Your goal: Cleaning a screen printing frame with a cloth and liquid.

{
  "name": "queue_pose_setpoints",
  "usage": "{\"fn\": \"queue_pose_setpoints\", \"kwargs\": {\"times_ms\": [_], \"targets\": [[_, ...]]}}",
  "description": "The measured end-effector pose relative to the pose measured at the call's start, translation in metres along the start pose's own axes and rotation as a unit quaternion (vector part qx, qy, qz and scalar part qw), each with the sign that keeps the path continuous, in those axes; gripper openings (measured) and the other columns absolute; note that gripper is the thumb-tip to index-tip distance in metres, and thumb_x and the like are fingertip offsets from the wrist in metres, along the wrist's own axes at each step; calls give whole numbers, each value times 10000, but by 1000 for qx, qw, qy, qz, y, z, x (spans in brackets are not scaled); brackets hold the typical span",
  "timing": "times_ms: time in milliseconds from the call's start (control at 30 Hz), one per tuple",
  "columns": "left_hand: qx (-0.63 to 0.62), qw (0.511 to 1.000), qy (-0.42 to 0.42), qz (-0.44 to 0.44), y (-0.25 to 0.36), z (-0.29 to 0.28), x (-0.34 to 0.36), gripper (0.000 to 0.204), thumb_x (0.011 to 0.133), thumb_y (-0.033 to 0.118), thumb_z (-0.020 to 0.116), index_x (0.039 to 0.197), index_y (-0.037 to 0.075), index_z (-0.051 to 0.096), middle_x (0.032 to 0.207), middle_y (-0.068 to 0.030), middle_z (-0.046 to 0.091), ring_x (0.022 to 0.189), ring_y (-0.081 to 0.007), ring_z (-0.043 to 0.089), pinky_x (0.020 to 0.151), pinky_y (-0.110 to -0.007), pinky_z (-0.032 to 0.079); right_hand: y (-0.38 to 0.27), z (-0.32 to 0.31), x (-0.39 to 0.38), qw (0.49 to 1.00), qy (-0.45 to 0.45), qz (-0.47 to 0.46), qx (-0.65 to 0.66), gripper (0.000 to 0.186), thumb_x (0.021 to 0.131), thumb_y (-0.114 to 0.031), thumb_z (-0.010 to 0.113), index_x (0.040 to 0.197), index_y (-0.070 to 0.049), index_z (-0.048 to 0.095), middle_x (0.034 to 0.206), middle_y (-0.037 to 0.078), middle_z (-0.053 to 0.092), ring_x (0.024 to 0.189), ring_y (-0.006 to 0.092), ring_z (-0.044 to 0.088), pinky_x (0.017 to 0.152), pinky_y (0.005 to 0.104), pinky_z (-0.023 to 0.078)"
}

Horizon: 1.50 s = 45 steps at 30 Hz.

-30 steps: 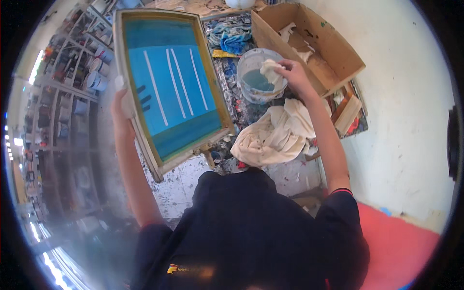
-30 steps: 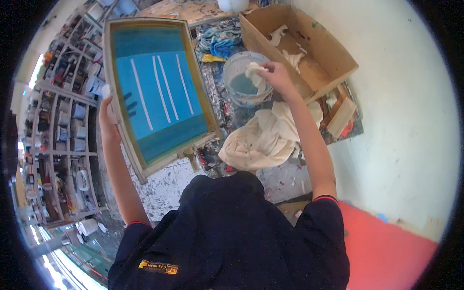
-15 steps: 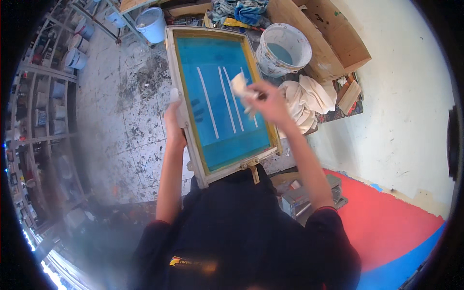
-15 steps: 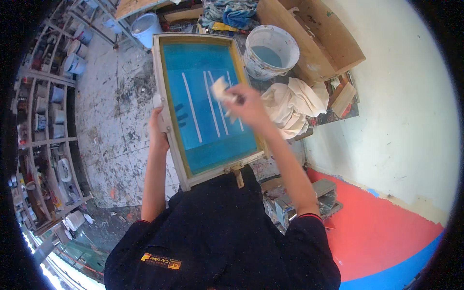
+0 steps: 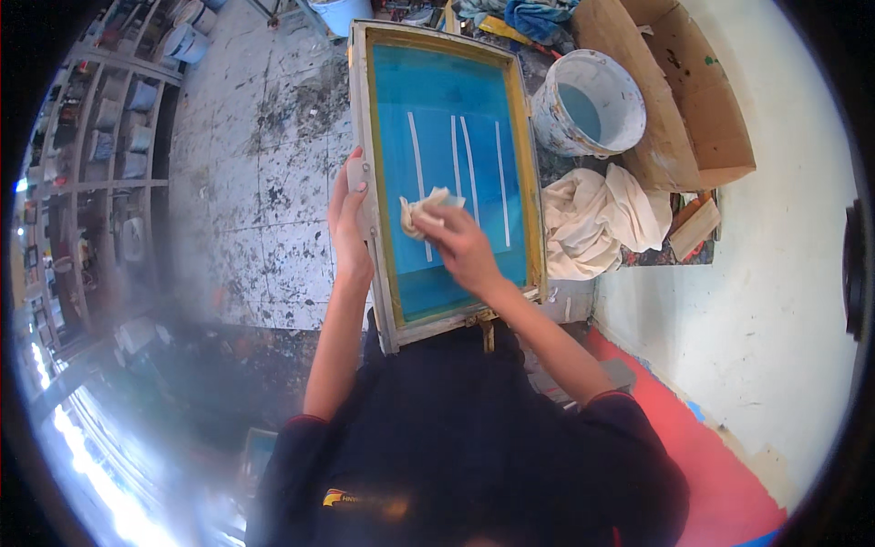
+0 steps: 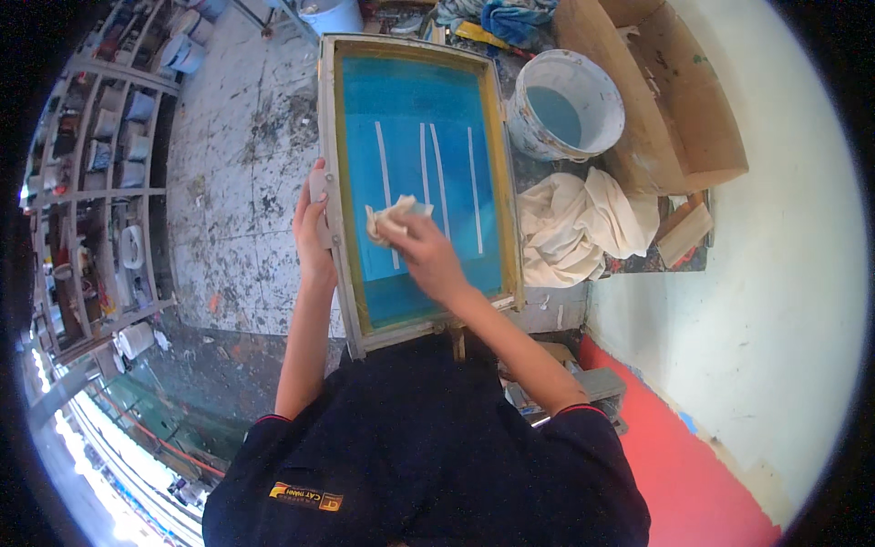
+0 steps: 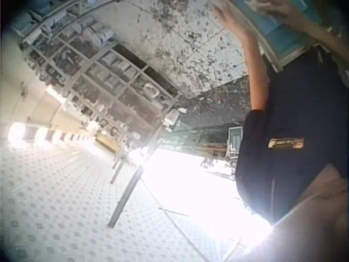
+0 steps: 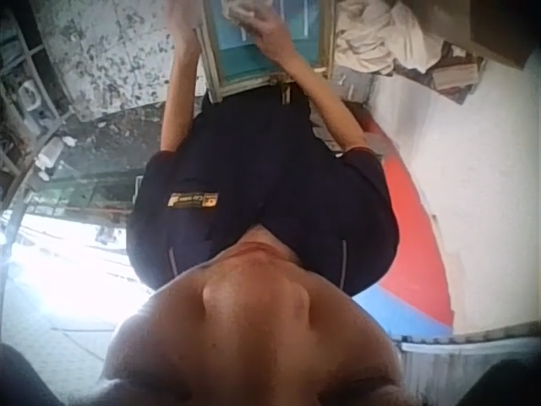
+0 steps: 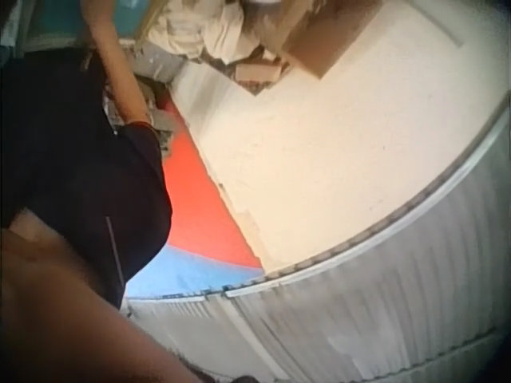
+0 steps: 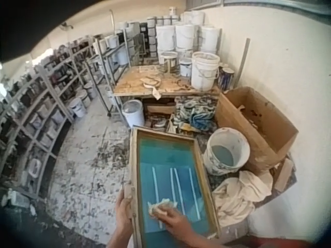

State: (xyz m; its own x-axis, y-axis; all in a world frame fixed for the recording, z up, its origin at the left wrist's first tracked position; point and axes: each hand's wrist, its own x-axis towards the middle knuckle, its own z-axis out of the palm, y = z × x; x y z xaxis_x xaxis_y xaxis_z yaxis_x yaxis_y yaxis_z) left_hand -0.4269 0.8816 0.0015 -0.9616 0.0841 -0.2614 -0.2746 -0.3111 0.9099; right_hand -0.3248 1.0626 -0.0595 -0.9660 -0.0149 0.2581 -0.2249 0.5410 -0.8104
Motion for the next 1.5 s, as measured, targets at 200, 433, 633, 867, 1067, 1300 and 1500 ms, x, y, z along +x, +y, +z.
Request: {"fn": "queue_pose_setpoints", "kwargs": {"times_ms": [200, 433, 633, 867, 1067, 1300, 1500], "targets": [[40, 998, 36, 12, 0, 4, -9, 622, 1055, 139, 513, 1653, -34, 505, 1671, -132, 542, 1518, -251, 501, 1284, -389, 352, 22, 11, 10, 981, -53, -185, -35, 441, 929, -35, 737, 1330, -208, 795, 1300, 103, 739, 1246, 327, 710, 1034, 469, 606], [80, 995, 45, 35, 16, 43, -14, 612, 1031, 144, 560, 1611, -52, 563, 1629, -142, 591, 1477, -244, 544, 1270, -378, 372, 105, -2, 240, 971, 133, -170, -98, 359, 933, -35, 669, 1236, -181, 796, 1102, 140, 683, 1055, 401, 680, 922, 542, 567], [113, 989, 68, 66, 12, 28, -21, 596, 1037, 125, 552, 1599, -73, 567, 1633, -163, 601, 1504, -260, 533, 1289, -381, 343, 33, 3, 62, 988, -32, -152, 8, 433, 938, 13, 676, 1331, -149, 756, 1225, 167, 746, 1149, 410, 726, 988, 518, 598], [101, 990, 65, 78, 17, 39, -39, 611, 1041, 73, 517, 1634, -73, 525, 1629, -142, 598, 1420, -230, 614, 1207, -364, 470, 21, -2, 47, 982, -10, -188, 15, 355, 934, -7, 697, 1259, -129, 773, 1231, 112, 782, 1128, 364, 755, 951, 466, 628], [88, 993, 33, 77, 18, 65, -38, 623, 1029, 59, 524, 1641, -55, 526, 1641, -136, 588, 1426, -221, 606, 1198, -364, 479, 75, 5, 263, 971, 163, -172, -20, 276, 889, -13, 681, 1108, -102, 824, 1046, 155, 708, 1004, 403, 713, 867, 514, 585], [72, 993, 80, 57, 16, 55, -38, 575, 1074, 95, 524, 1622, -76, 538, 1646, -158, 586, 1465, -237, 564, 1242, -375, 413, -44, -3, -9, 992, -6, 62, 106, 291, 878, -12, 768, 1165, -47, 802, 1192, 172, 749, 1050, 409, 750, 896, 478, 616], [68, 993, 79, 49, 13, 49, -42, 572, 1083, 93, 518, 1630, -75, 527, 1637, -158, 591, 1459, -236, 564, 1229, -377, 428, -51, -5, -11, 991, 8, 70, 110, 205, 855, 20, 791, 1047, -52, 807, 1044, 155, 723, 919, 367, 741, 802, 434, 599]]}}
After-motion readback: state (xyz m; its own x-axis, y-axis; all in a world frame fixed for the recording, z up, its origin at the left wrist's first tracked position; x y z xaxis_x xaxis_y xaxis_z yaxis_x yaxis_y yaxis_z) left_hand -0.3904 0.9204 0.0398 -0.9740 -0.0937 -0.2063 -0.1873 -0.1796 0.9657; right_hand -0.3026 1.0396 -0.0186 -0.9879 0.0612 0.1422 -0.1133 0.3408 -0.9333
